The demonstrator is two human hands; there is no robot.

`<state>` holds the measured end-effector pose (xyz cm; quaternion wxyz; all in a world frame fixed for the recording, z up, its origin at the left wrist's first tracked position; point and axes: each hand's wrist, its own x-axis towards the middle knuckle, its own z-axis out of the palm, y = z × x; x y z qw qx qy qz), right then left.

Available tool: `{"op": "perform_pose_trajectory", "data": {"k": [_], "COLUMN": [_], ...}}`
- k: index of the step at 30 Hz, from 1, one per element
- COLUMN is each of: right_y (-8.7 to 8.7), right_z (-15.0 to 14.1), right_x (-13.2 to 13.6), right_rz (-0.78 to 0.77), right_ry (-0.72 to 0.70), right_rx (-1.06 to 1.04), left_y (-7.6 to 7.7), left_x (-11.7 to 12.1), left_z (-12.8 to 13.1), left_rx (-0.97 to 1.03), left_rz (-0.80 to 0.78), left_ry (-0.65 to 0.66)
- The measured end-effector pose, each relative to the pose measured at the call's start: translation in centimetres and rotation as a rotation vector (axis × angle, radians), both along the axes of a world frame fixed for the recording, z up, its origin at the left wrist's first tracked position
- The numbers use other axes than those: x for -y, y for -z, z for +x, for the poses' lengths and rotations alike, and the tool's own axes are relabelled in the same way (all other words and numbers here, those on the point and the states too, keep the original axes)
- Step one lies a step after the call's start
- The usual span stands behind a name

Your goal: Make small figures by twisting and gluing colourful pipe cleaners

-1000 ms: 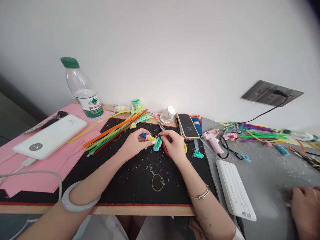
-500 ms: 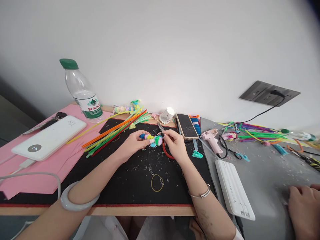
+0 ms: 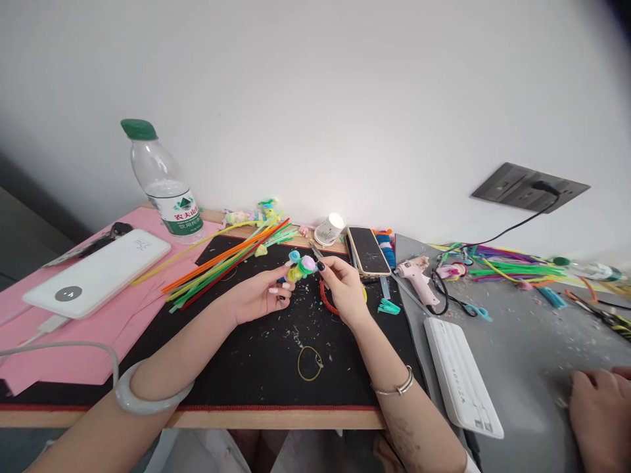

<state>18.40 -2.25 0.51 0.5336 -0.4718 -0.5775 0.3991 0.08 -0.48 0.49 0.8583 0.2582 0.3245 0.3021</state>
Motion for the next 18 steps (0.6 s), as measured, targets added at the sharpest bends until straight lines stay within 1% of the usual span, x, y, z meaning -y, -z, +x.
{"op": "perform_pose_trajectory", "data": {"k": [4,9,12,14,18], "right_y": [0.0,0.1,0.3,0.3,0.0], "right_z": [-0.3,-0.2,-0.2,-0.3,-0.4], "right_x": [0.1,0.0,-0.1,0.0,0.1], "right_rz": [-0.031,-0.056,-0.086,-0.110,-0.101], "right_ry": [0.007,0.005,-0.014,-0.015,0.019], "right_rx": [-0.043,-0.154,-0.219,-0.227,-0.212], "left_y": [0.0,-0.2,-0.2,0.1,0.8], "left_x": [-0.1,0.2,0.5,0.6,0.5], "left_z": [0.0,0.0,-0.1,-0.1,0.0], "left_rx": [0.048,0.107,0.093,0.055,-0.025], "left_rz": [-0.017,-0.044,0.030,0.081,0.132], "left_ry": [0.017,0.087,0.104,0.110,0.054]}}
